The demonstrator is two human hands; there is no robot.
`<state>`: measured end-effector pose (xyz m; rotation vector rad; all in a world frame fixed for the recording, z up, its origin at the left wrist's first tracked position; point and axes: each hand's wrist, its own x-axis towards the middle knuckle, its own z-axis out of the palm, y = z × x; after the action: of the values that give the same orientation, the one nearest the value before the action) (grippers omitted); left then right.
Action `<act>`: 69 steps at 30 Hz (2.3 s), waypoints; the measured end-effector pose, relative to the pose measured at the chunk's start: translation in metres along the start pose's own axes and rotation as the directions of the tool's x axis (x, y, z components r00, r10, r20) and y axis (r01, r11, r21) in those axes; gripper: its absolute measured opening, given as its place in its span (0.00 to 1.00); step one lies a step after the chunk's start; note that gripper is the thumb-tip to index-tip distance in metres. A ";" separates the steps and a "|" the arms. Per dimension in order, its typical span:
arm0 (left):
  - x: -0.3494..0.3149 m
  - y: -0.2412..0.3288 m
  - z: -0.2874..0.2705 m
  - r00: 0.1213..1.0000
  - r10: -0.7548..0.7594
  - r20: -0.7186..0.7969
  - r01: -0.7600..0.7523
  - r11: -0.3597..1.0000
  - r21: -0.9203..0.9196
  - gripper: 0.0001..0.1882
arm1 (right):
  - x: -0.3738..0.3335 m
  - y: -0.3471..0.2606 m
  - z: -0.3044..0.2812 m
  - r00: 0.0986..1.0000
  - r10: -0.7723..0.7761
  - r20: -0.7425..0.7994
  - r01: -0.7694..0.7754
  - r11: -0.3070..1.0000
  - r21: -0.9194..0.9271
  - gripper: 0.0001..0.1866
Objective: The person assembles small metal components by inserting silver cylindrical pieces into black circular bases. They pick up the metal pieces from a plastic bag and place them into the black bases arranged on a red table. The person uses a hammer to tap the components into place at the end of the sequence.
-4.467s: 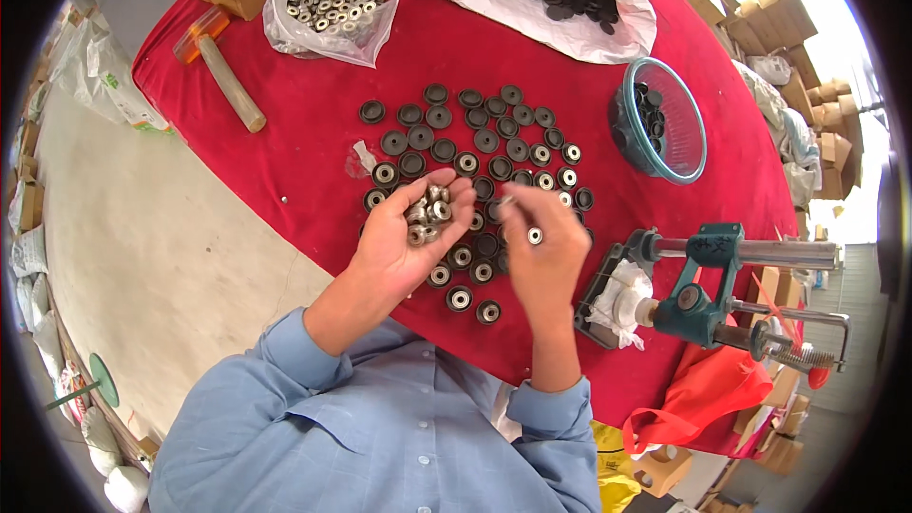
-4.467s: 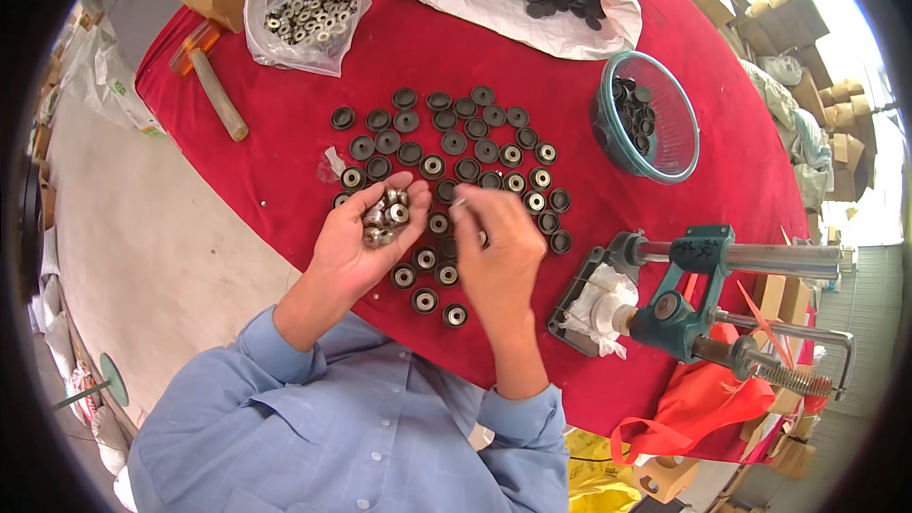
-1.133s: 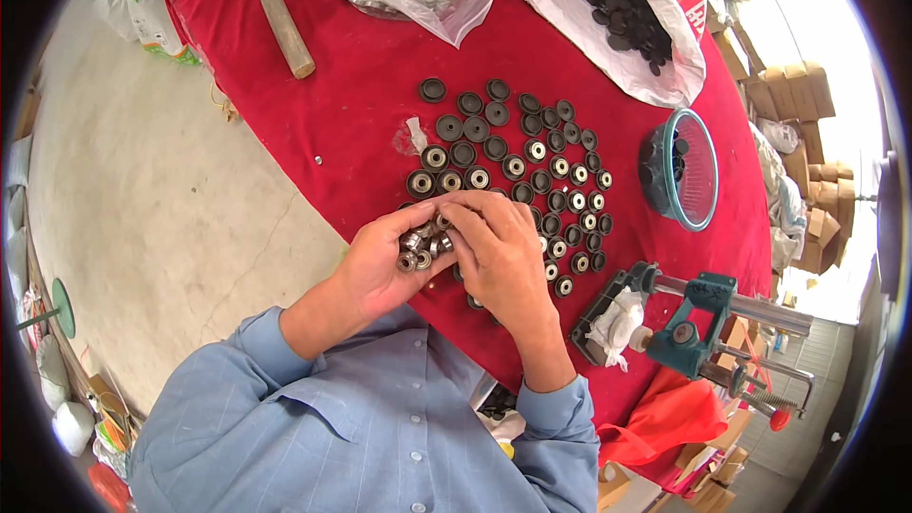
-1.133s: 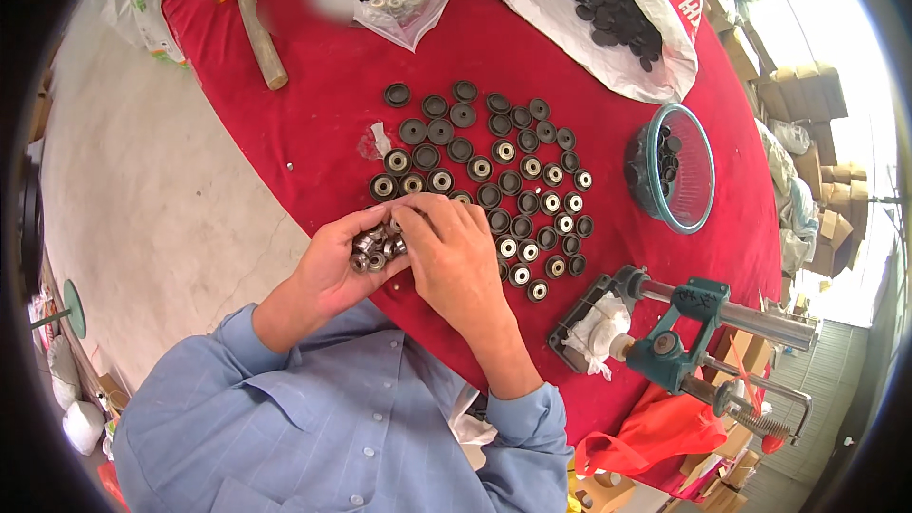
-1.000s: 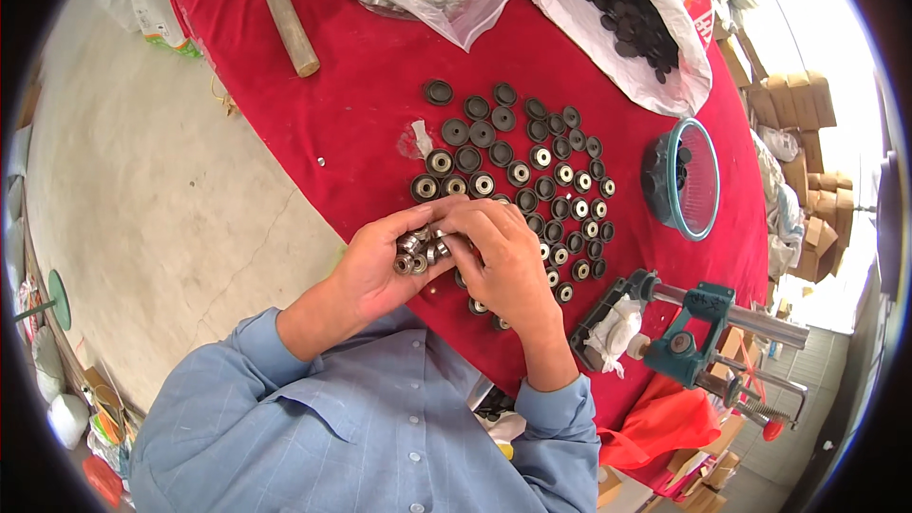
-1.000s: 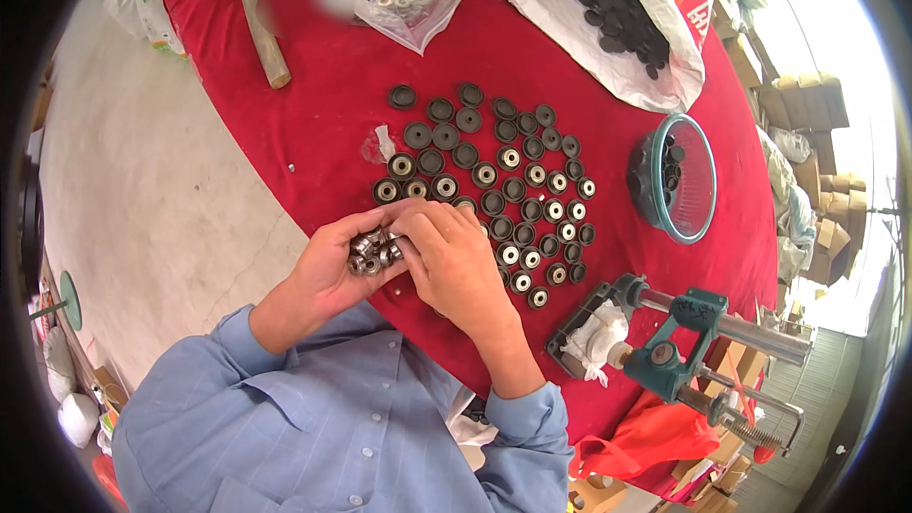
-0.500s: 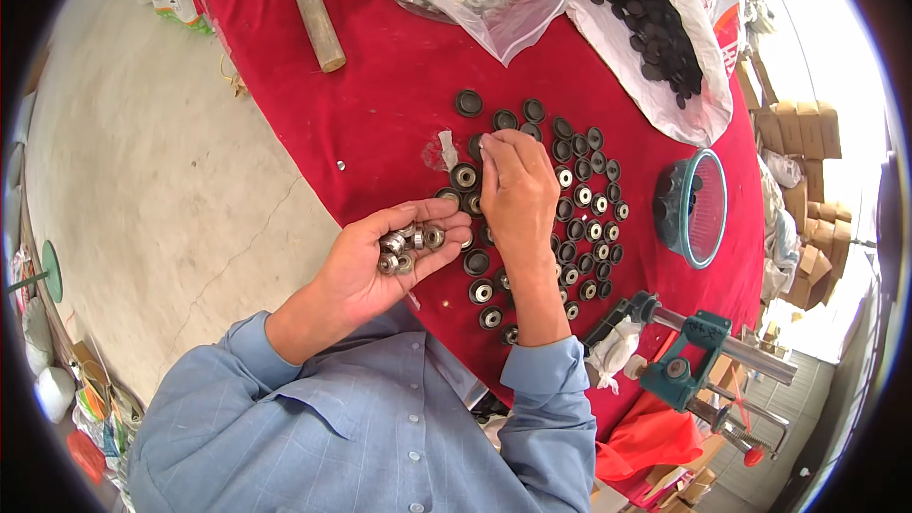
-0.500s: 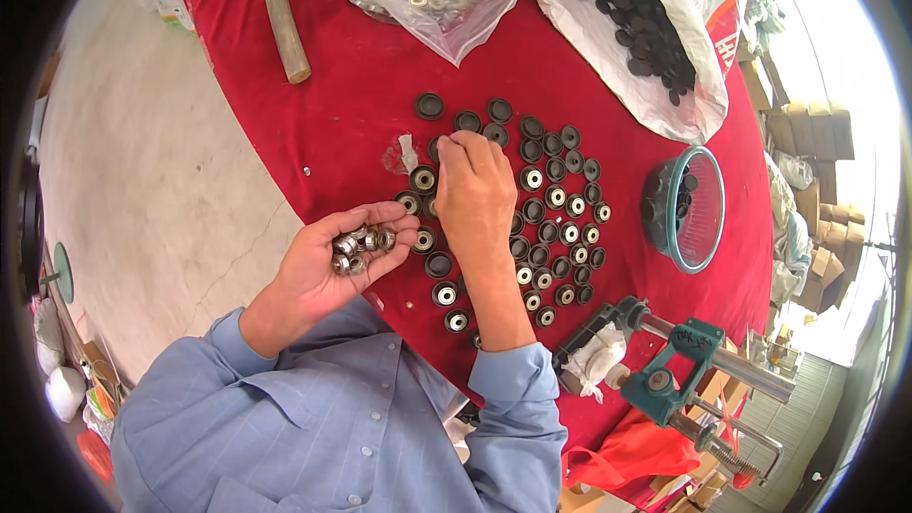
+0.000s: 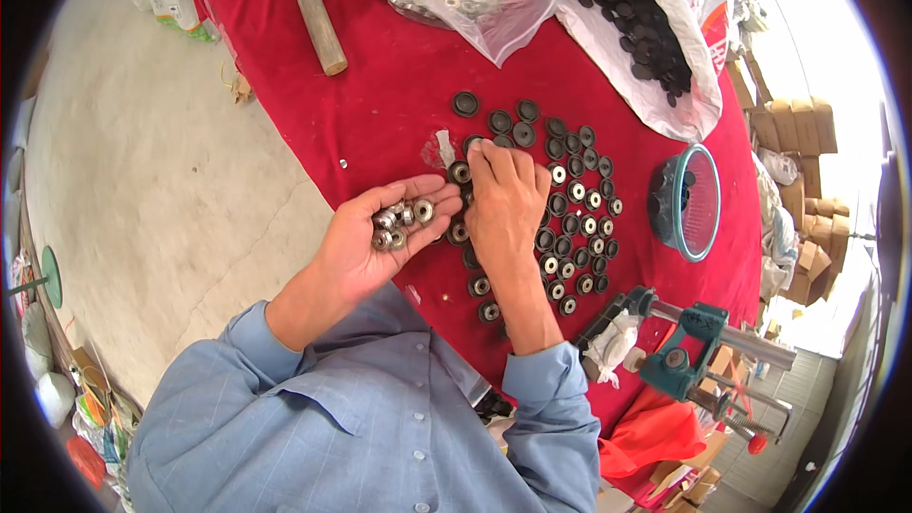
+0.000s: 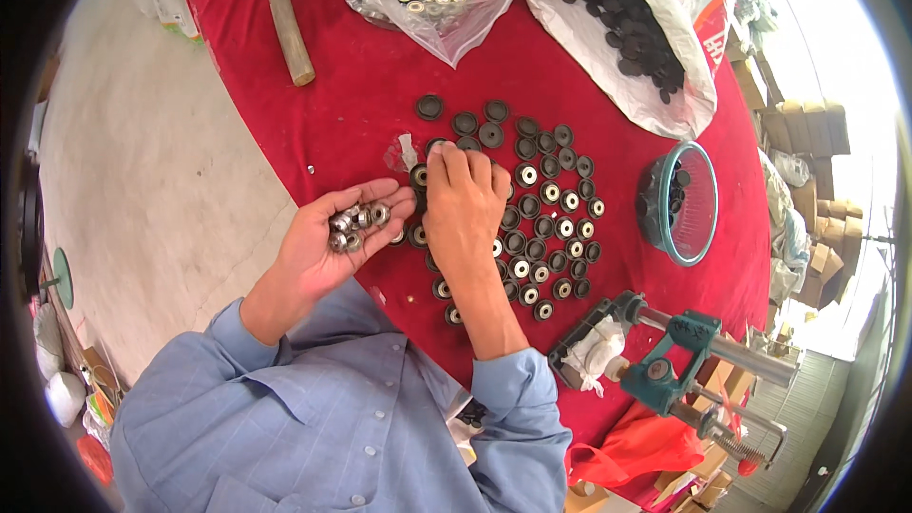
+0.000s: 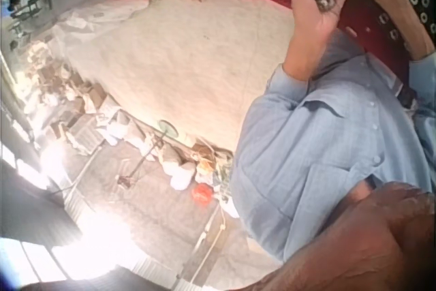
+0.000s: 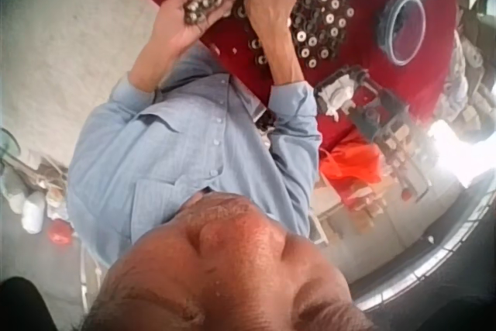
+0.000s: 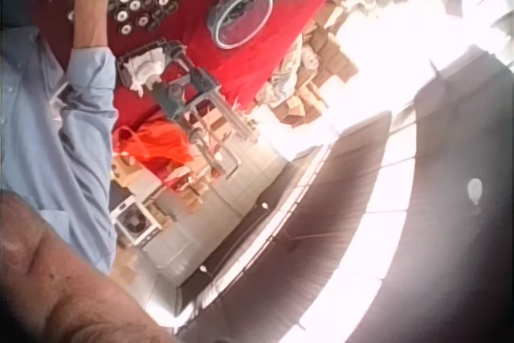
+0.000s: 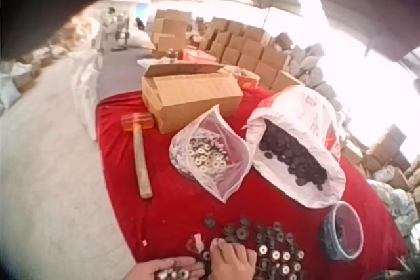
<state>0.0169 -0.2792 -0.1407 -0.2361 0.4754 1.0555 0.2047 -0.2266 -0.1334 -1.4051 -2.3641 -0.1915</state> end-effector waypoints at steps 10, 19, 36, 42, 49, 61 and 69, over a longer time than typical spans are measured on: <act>0.004 -0.001 0.013 0.996 0.052 0.070 -0.058 0.994 0.097 0.26 | -0.019 -0.024 -0.044 0.979 0.169 0.111 -0.202 0.790 0.578 0.17; 0.010 -0.014 -0.008 0.972 -0.056 0.230 0.052 0.998 0.024 0.26 | -0.026 -0.022 -0.035 0.997 0.057 -0.058 -0.017 0.845 0.534 0.14; 0.002 -0.001 0.006 1.000 0.005 0.027 -0.006 0.999 0.034 0.26 | 0.000 0.044 0.016 0.984 0.141 -0.108 -0.116 0.970 0.214 0.14; 0.004 -0.001 0.005 0.999 0.004 0.038 -0.004 1.000 0.017 0.26 | -0.010 0.029 0.004 0.997 0.063 -0.036 -0.064 0.997 -0.051 0.24; 0.007 -0.008 0.020 0.995 0.009 0.098 -0.013 0.999 0.043 0.28 | -0.007 0.028 -0.011 0.993 0.113 0.042 -0.110 0.992 -0.066 0.24; 0.012 -0.023 0.016 0.989 -0.034 0.147 0.024 0.997 0.067 0.26 | -0.030 -0.025 -0.049 0.997 0.011 0.076 -0.057 0.770 0.635 0.20; 0.006 -0.017 0.016 0.991 -0.031 0.128 0.027 0.999 0.031 0.25 | -0.010 -0.003 -0.050 0.995 0.099 0.033 -0.096 0.754 0.650 0.14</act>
<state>0.0383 -0.2760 -0.1303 -0.1476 0.3705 1.0281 0.2189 -0.2519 -0.0911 -1.1505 -2.0273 0.6126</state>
